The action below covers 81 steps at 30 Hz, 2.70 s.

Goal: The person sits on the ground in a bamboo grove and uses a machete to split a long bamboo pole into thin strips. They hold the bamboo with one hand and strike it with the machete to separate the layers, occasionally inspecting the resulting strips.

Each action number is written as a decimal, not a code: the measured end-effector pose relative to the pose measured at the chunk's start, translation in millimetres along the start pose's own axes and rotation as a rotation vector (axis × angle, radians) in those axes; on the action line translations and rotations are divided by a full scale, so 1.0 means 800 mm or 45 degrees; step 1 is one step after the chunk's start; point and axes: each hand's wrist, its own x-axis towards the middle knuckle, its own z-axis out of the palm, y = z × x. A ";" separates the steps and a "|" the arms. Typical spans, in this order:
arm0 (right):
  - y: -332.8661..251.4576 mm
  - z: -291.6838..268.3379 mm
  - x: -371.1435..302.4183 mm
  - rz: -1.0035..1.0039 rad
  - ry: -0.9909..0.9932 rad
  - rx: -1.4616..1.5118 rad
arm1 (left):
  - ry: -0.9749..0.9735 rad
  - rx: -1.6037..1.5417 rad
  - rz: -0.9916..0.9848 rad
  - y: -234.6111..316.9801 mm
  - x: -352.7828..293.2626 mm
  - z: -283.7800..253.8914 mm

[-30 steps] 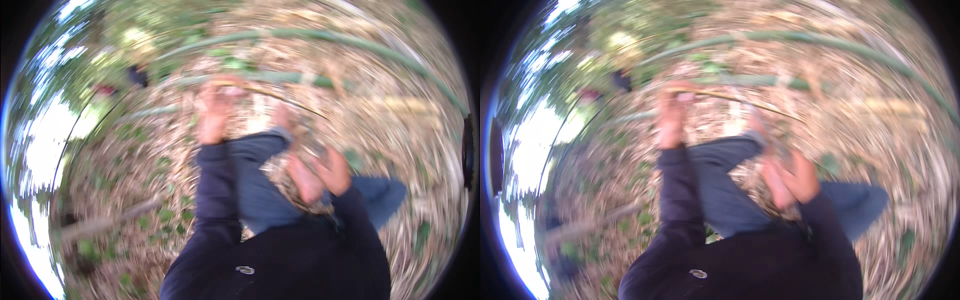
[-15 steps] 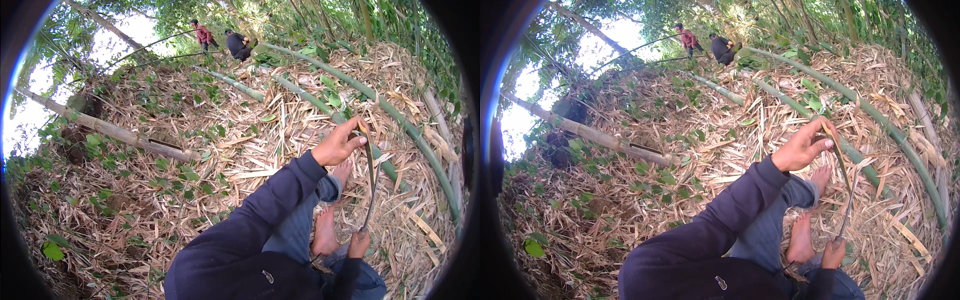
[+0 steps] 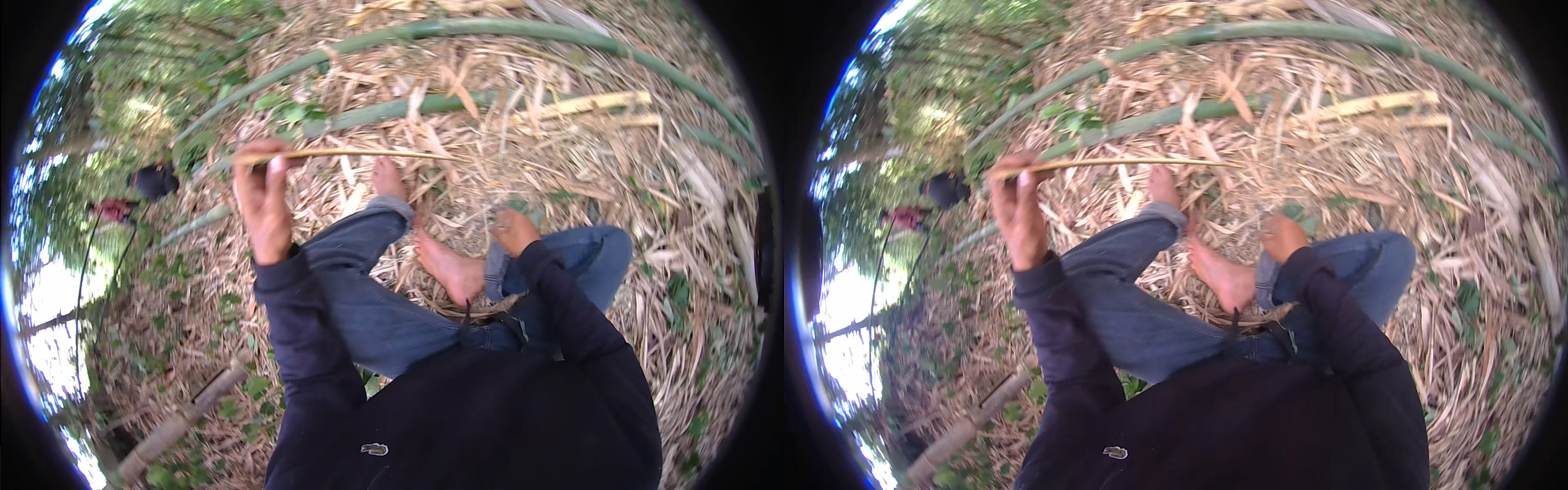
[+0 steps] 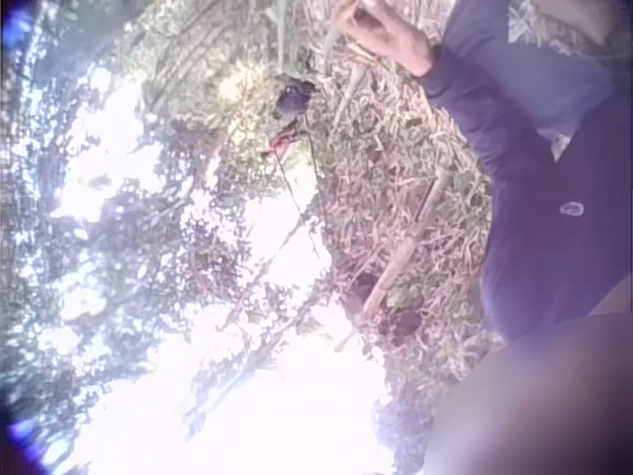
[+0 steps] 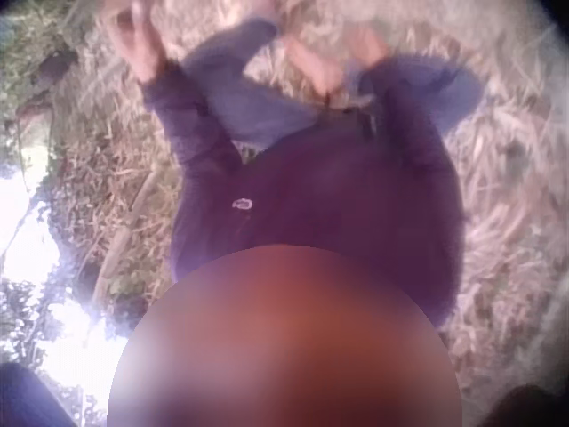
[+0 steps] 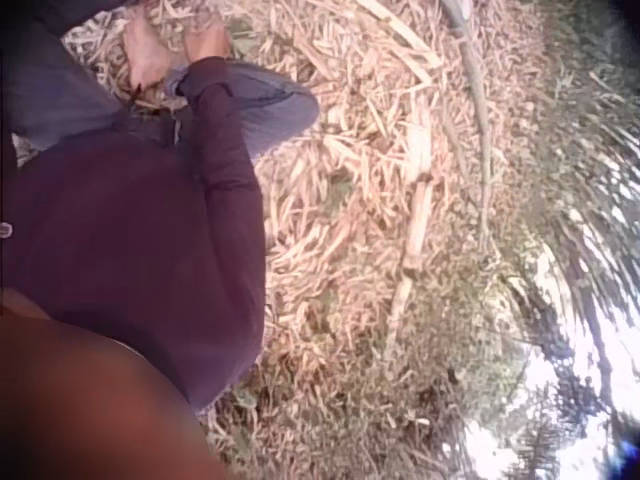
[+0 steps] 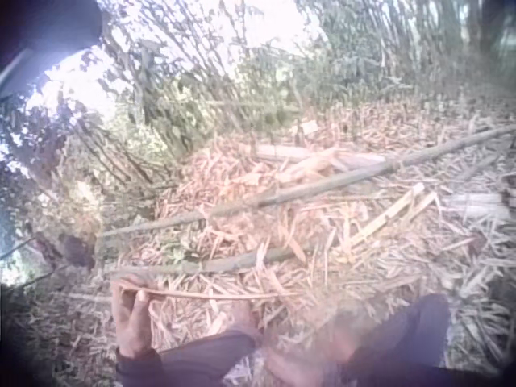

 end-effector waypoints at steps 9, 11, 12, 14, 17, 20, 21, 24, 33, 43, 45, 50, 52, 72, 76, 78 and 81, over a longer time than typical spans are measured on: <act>-0.128 0.009 -0.033 -0.148 -0.019 0.271 | -0.113 -0.094 0.003 0.001 -0.002 0.007; -0.051 0.026 -0.009 0.034 0.048 0.223 | -0.104 -0.102 0.000 0.000 0.003 0.017; -0.014 0.031 0.002 0.161 0.060 0.217 | -0.114 -0.115 -0.007 -0.001 0.006 0.020; -0.007 0.025 0.010 0.223 -0.023 0.142 | -0.100 -0.120 -0.019 -0.006 0.009 0.016; -0.021 0.043 0.018 0.072 -0.052 0.107 | -0.006 -0.130 -0.040 -0.018 -0.004 -0.005; 0.046 0.072 0.051 -0.139 0.026 -0.183 | 0.037 0.156 0.038 -0.006 -0.006 -0.017; 0.102 0.086 0.075 -0.246 -0.018 -0.423 | 0.019 0.212 0.047 0.011 0.002 -0.002; 0.254 0.109 0.139 -0.606 -0.078 -1.211 | -0.015 0.161 0.094 0.017 0.036 0.031; 0.079 0.079 0.058 0.355 -0.034 0.613 | 0.123 0.110 -0.180 -0.001 -0.017 0.019; -0.129 0.025 -0.030 -0.180 -0.019 0.506 | -0.157 -0.007 -0.036 0.029 -0.010 0.019; -0.135 0.031 -0.039 -0.259 0.018 0.454 | -0.164 0.044 0.001 0.031 -0.011 0.014; -0.007 0.071 0.025 0.025 0.029 0.517 | -0.123 0.100 0.008 0.012 -0.007 0.003; 0.018 0.067 0.029 0.096 -0.028 0.554 | -0.116 0.048 -0.013 0.019 -0.010 0.003; -0.058 0.037 -0.046 0.085 -0.030 0.704 | -0.047 0.139 0.054 0.024 -0.005 0.019; -0.063 0.058 -0.039 -0.715 0.303 0.215 | 0.065 0.211 0.000 0.024 -0.002 0.020; -0.035 0.073 -0.027 -0.456 0.306 0.146 | 0.108 0.284 -0.046 0.019 -0.002 0.019; 0.011 0.073 -0.006 0.191 0.080 0.291 | 0.193 0.186 -0.039 0.003 -0.004 0.014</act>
